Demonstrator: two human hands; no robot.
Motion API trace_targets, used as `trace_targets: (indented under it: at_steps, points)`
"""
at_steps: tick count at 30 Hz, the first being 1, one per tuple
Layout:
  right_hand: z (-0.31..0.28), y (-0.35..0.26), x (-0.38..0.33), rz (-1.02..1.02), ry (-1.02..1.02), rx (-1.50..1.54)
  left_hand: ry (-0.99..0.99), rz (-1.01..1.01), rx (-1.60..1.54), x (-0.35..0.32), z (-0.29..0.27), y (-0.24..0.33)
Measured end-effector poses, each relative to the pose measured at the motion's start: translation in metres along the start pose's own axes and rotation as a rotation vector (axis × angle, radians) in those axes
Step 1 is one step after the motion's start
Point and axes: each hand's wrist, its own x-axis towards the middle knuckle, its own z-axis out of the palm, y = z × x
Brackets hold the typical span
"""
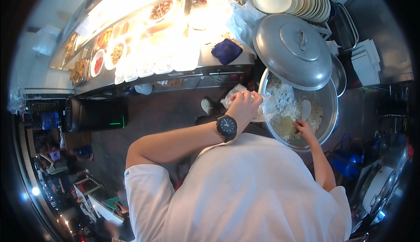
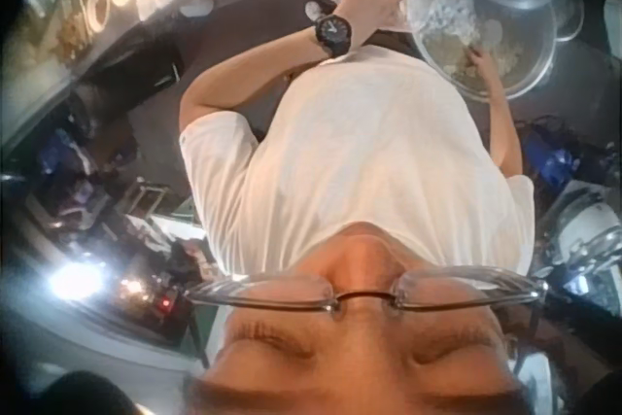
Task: The person prepares several takeout containers by scooping rice from a large pot using a rice paddle and adding portions of meat and other toppings from food service trays using a spoon.
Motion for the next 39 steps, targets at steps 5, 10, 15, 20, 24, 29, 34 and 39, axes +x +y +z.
trace_targets:
  at_steps: [5,10,15,20,24,29,34,39]
  points:
    - [-0.039,-0.051,0.017,-0.15,0.213,-0.51,0.079,-0.053,-0.039,0.009,0.017,0.005]
    - [0.028,0.01,0.047,-0.304,0.234,-1.013,0.054,-0.04,-0.137,0.022,0.032,0.012]
    - [0.023,-0.071,0.019,-0.4,-0.398,-0.642,0.053,-0.075,-0.435,0.021,0.047,0.007]
    - [0.02,-0.055,0.063,-0.535,0.098,-0.866,0.086,0.021,-1.078,0.049,0.11,-0.026]
    - [0.036,-0.052,0.018,-0.693,-0.36,-0.889,-0.114,-0.196,-2.443,0.025,0.18,-0.047]
    - [-0.004,-0.055,-0.025,-0.205,-0.41,-0.912,0.197,-1.233,-3.037,-0.092,0.329,-0.033]
    - [0.037,-0.028,-0.017,-0.391,-0.35,-0.472,1.175,-1.519,-2.55,-0.198,0.326,-0.05]
    - [0.053,-0.066,-0.02,-0.308,-0.201,-0.063,1.76,-1.382,-0.891,-0.115,0.053,-0.091]
